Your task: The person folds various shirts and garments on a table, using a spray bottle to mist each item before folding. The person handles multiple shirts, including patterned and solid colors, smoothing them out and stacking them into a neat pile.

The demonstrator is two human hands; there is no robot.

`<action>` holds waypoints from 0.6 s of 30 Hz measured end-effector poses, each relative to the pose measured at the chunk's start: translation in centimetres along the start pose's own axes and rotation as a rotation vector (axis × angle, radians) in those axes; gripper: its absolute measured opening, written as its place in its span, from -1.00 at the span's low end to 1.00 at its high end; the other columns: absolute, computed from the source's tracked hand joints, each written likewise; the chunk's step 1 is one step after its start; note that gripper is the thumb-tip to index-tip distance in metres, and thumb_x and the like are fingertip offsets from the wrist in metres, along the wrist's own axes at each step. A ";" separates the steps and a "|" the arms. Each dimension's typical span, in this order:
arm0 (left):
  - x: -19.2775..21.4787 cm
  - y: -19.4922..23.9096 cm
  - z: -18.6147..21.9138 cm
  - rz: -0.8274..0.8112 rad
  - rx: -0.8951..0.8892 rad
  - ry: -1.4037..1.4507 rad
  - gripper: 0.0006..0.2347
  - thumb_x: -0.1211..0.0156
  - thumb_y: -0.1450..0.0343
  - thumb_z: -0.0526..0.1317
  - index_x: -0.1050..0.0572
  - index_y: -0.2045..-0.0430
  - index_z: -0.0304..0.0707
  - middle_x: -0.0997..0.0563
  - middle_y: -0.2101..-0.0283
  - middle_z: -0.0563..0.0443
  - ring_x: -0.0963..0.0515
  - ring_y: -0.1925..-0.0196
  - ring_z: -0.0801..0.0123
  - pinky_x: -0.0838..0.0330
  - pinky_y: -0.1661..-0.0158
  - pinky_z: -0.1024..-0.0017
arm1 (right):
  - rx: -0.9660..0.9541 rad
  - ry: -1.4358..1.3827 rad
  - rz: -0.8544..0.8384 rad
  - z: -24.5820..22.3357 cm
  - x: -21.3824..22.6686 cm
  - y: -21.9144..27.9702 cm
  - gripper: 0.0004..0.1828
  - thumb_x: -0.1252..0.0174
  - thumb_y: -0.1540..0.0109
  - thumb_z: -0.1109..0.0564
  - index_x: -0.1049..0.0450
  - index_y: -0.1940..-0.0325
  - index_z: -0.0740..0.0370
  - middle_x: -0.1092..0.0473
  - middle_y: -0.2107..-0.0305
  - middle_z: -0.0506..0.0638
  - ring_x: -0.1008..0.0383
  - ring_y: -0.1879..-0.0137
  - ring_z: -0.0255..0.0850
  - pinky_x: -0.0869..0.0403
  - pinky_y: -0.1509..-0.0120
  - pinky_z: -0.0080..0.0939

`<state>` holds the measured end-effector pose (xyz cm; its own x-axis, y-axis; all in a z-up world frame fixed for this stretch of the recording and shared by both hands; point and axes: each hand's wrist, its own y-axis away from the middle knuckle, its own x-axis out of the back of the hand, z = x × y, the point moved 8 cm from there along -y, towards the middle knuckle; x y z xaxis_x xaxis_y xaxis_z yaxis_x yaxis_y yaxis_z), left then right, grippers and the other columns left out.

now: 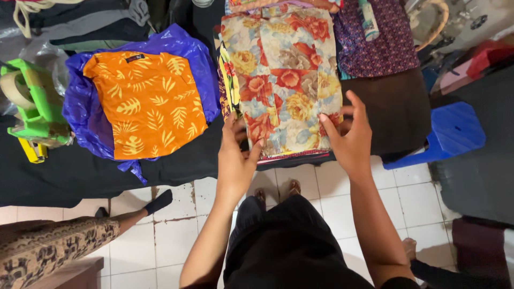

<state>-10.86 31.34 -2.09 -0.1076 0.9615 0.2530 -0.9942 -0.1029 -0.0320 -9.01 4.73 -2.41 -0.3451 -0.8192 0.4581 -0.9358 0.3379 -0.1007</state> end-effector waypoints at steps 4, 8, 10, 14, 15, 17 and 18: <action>-0.3 -0.3 5.3 0.015 -0.373 -0.316 -0.46 -0.12 -0.52 -0.24 -0.12 -0.40 -0.46 -0.24 -0.46 -0.36 -0.17 -0.54 -0.15 -0.05 -0.48 0.04 | 0.514 0.385 0.110 -5.5 0.5 1.6 -0.36 -0.22 -0.40 0.16 -0.16 -0.52 0.25 -0.24 -0.31 0.30 -0.25 -0.37 0.05 -0.30 -0.45 -0.01; -6.6 -4.0 4.0 -0.035 -0.441 -0.589 -0.43 0.07 -0.61 -0.06 -0.02 -0.46 -0.48 0.02 -0.56 -0.36 0.10 -0.62 -0.15 0.19 -0.49 -0.14 | 0.571 0.560 -0.127 -4.1 -5.6 -1.0 -0.41 -0.03 -0.46 0.04 -0.15 -0.58 0.04 0.00 -0.55 0.12 0.05 -0.66 0.15 -0.03 -0.65 0.20; -8.0 -5.3 1.7 -0.045 -0.400 -0.591 -0.42 0.11 -0.59 -0.02 -0.02 -0.47 -0.44 0.01 -0.56 -0.32 0.10 -0.62 -0.12 0.19 -0.48 -0.13 | 0.517 0.573 -0.219 -2.6 -7.4 -1.7 -0.39 0.05 -0.46 -0.02 -0.10 -0.61 0.03 0.10 -0.58 0.08 0.17 -0.67 0.18 0.07 -0.64 0.26; -8.4 -5.0 -0.7 -0.062 -0.412 -0.551 -0.42 0.13 -0.61 -0.02 -0.02 -0.48 -0.42 0.00 -0.57 -0.30 0.09 -0.63 -0.12 0.17 -0.49 -0.12 | 0.475 0.472 -0.258 -2.0 -8.0 -1.7 -0.37 0.12 -0.45 -0.06 -0.05 -0.61 0.02 0.15 -0.58 0.09 0.28 -0.68 0.15 0.20 -0.64 0.27; -8.3 -5.2 -0.8 -0.073 -0.407 -0.547 -0.42 0.12 -0.60 -0.03 -0.02 -0.47 -0.42 0.00 -0.57 -0.31 0.09 -0.63 -0.14 0.17 -0.47 -0.13 | 0.485 0.476 -0.258 -2.2 -8.0 -1.4 -0.36 0.11 -0.44 -0.07 -0.03 -0.61 0.03 0.15 -0.57 0.11 0.29 -0.67 0.15 0.22 -0.63 0.27; -8.0 -5.0 -0.9 -0.104 -0.379 -0.534 -0.43 0.11 -0.59 -0.04 -0.02 -0.47 -0.43 0.01 -0.57 -0.31 0.10 -0.62 -0.17 0.18 -0.45 -0.14 | 0.480 0.426 -0.278 -2.4 -7.8 -1.0 -0.36 0.11 -0.45 -0.07 -0.04 -0.62 0.03 0.16 -0.58 0.10 0.31 -0.68 0.15 0.24 -0.65 0.27; -7.9 -5.2 -0.4 -0.108 -0.389 -0.537 -0.42 0.10 -0.58 -0.04 -0.04 -0.46 -0.45 0.01 -0.56 -0.32 0.10 -0.61 -0.18 0.17 -0.44 -0.16 | 0.482 0.400 -0.284 -2.5 -7.4 -1.3 -0.36 0.11 -0.45 -0.08 -0.04 -0.62 0.03 0.17 -0.58 0.10 0.31 -0.69 0.14 0.25 -0.65 0.26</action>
<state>-4.85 24.39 -4.35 -0.0954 0.6906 0.7169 -0.9363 0.1823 -0.3002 -5.08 11.55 -3.50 -0.1147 -0.5799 0.8066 -0.9458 -0.1847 -0.2673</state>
